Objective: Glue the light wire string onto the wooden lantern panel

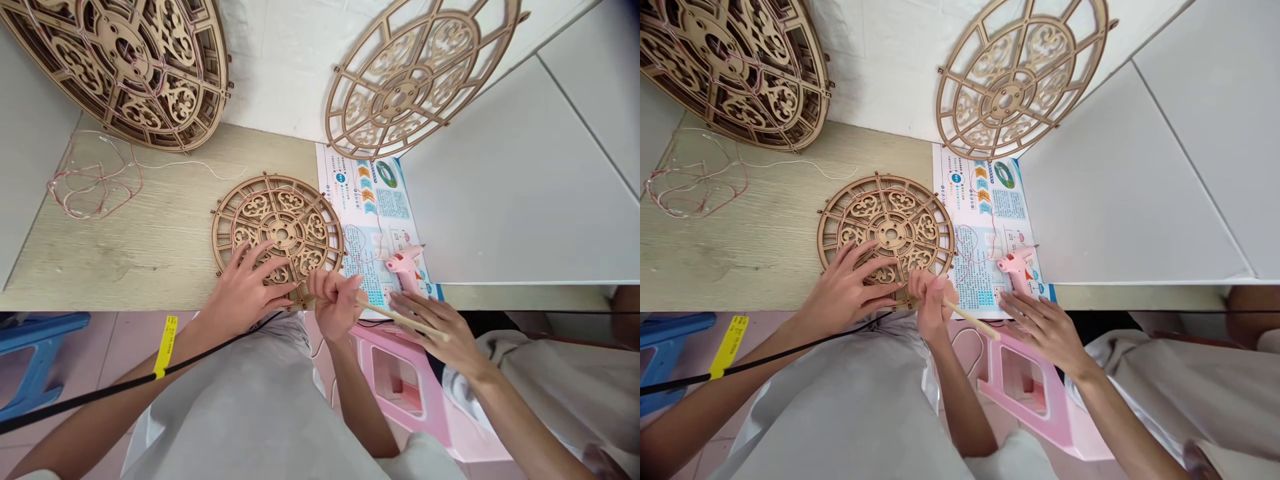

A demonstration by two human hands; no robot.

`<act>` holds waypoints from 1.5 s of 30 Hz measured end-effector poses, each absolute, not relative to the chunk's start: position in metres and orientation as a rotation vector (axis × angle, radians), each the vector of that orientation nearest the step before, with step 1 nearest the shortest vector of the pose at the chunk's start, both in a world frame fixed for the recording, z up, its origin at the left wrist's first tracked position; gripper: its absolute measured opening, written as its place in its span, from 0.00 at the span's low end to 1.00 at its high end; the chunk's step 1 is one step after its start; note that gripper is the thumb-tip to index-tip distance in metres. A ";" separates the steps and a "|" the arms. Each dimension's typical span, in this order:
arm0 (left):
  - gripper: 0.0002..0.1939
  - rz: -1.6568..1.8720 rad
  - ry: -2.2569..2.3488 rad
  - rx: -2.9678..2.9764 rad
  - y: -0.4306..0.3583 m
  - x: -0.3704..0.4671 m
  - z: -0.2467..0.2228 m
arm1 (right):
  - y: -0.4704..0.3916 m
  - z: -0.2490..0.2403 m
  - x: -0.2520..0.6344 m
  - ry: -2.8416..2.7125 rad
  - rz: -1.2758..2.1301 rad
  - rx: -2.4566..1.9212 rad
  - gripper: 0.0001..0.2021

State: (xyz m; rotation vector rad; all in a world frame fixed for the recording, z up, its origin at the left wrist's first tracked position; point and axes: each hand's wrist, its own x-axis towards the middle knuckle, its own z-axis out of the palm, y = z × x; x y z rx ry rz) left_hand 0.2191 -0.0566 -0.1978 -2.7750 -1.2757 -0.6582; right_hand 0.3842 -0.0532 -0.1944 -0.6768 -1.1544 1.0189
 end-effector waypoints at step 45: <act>0.13 -0.669 -1.355 -2.805 -0.058 0.221 -0.198 | -0.043 -0.189 0.386 -0.900 1.080 -0.743 0.35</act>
